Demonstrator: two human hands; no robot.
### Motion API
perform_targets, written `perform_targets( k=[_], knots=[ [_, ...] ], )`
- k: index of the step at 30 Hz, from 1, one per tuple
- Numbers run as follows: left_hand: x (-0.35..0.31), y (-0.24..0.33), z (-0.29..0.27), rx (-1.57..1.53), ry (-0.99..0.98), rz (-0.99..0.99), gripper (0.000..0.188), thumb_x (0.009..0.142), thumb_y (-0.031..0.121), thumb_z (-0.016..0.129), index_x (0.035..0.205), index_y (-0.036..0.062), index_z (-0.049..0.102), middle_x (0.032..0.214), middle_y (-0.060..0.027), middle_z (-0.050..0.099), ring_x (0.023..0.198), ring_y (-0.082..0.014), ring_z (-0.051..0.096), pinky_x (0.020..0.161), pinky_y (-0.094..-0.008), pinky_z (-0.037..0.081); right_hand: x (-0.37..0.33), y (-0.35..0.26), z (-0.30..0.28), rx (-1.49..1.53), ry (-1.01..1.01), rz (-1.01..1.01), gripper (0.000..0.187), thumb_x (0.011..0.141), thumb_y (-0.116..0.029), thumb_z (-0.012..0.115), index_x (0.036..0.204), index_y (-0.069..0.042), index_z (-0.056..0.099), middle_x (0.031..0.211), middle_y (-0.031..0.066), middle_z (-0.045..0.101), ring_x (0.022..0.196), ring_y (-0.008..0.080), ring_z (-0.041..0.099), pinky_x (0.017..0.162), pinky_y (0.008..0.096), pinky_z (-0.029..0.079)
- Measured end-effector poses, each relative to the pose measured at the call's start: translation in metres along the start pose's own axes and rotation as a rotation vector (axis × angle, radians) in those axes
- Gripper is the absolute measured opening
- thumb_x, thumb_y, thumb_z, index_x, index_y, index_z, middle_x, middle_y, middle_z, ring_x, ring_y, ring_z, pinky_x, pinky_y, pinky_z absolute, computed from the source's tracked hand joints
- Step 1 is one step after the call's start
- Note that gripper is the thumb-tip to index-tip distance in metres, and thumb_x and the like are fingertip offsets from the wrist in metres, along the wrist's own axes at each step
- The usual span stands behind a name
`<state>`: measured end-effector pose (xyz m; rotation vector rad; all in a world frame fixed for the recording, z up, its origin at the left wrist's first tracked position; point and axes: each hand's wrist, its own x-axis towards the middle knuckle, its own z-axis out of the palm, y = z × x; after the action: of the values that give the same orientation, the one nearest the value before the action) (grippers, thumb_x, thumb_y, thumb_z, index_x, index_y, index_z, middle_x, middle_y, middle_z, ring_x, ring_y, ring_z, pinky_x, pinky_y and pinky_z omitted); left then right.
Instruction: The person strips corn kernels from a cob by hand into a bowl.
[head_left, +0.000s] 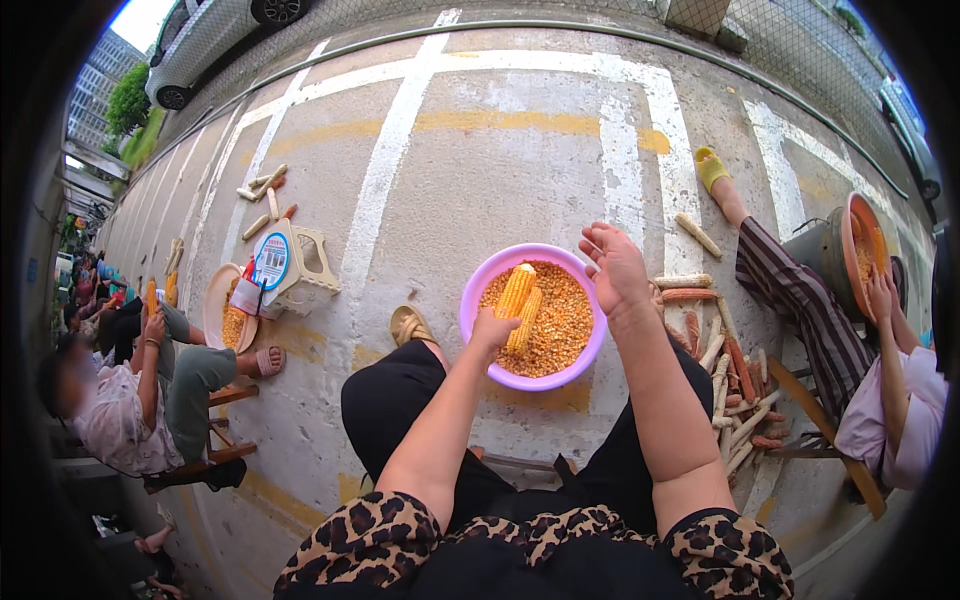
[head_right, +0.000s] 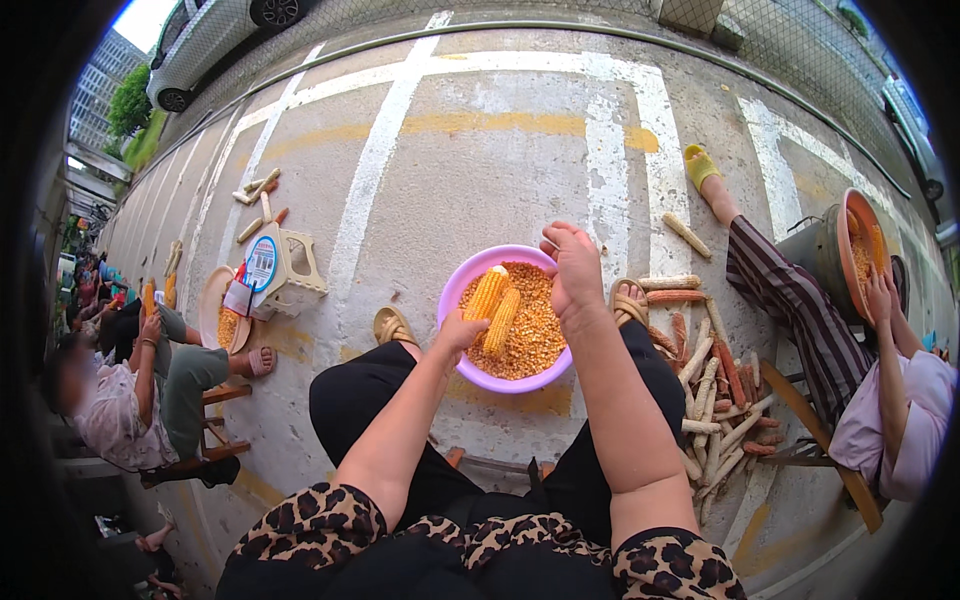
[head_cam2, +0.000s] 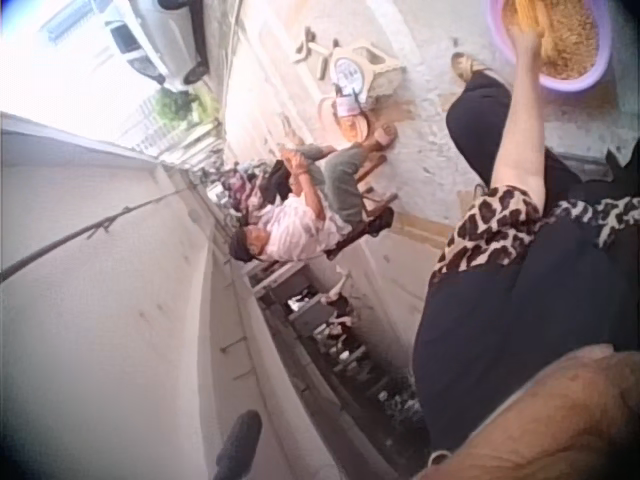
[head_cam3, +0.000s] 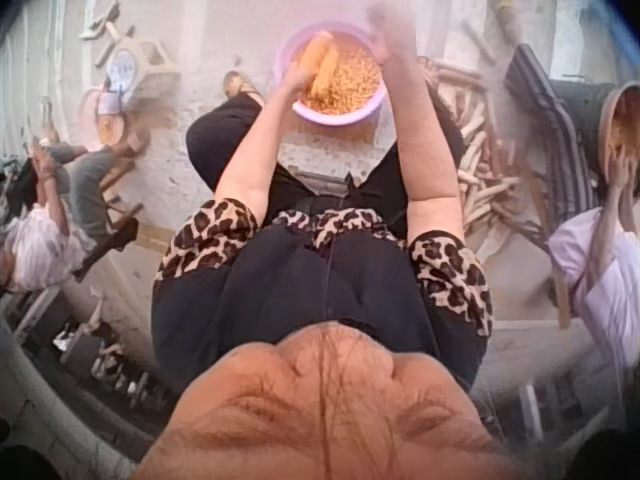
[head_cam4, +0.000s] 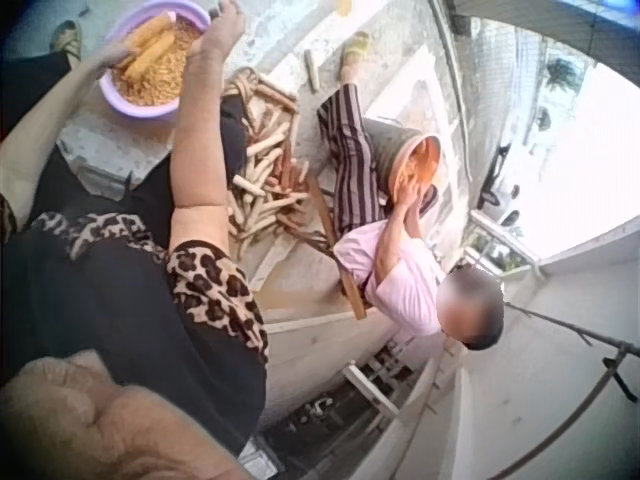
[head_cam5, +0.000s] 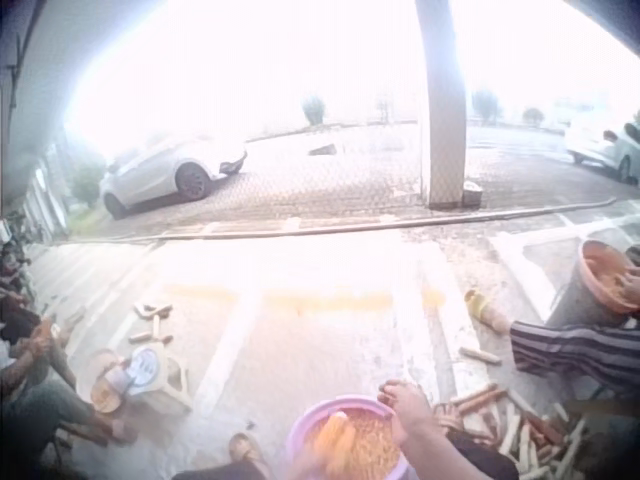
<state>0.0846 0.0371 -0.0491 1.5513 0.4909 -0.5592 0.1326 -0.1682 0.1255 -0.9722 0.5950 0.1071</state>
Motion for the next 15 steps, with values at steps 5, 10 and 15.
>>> perform_targets(
  k=[5,10,15],
  knots=[
    [-0.097,0.048,0.019,0.059,0.124,0.428,0.045,0.066,0.011,0.072,0.102,-0.0023,0.048,0.097,-0.0162,0.058,0.089,-0.0235,0.058,0.077,-0.0326,0.046,-0.009,0.044,-0.006,-0.049,0.031,-0.044,0.041,0.085,-0.025,0.054,0.122,-0.012,0.043,0.111,0.0051,0.052,0.091,0.0151,0.048,0.067,0.0287,0.039],
    [-0.19,0.092,0.016,0.392,0.235,0.663,0.051,0.068,0.013,0.072,0.107,0.0,0.042,0.096,-0.0178,0.057,0.089,-0.0285,0.059,0.078,-0.035,0.046,-0.064,0.037,0.017,0.166,-0.324,-0.003,0.043,0.091,-0.035,0.047,0.125,-0.011,0.038,0.107,0.0105,0.055,0.092,0.0214,0.055,0.075,0.0333,0.047],
    [-0.213,0.089,0.018,0.353,0.077,0.723,0.061,0.071,0.016,0.071,0.118,-0.0006,0.036,0.1,-0.0171,0.054,0.091,-0.0246,0.057,0.078,-0.0329,0.046,-0.101,0.025,0.017,0.231,-0.423,-0.022,0.031,0.095,-0.025,0.039,0.119,-0.006,0.042,0.093,0.0098,0.058,0.083,0.0209,0.06,0.073,0.0352,0.051]
  ],
)
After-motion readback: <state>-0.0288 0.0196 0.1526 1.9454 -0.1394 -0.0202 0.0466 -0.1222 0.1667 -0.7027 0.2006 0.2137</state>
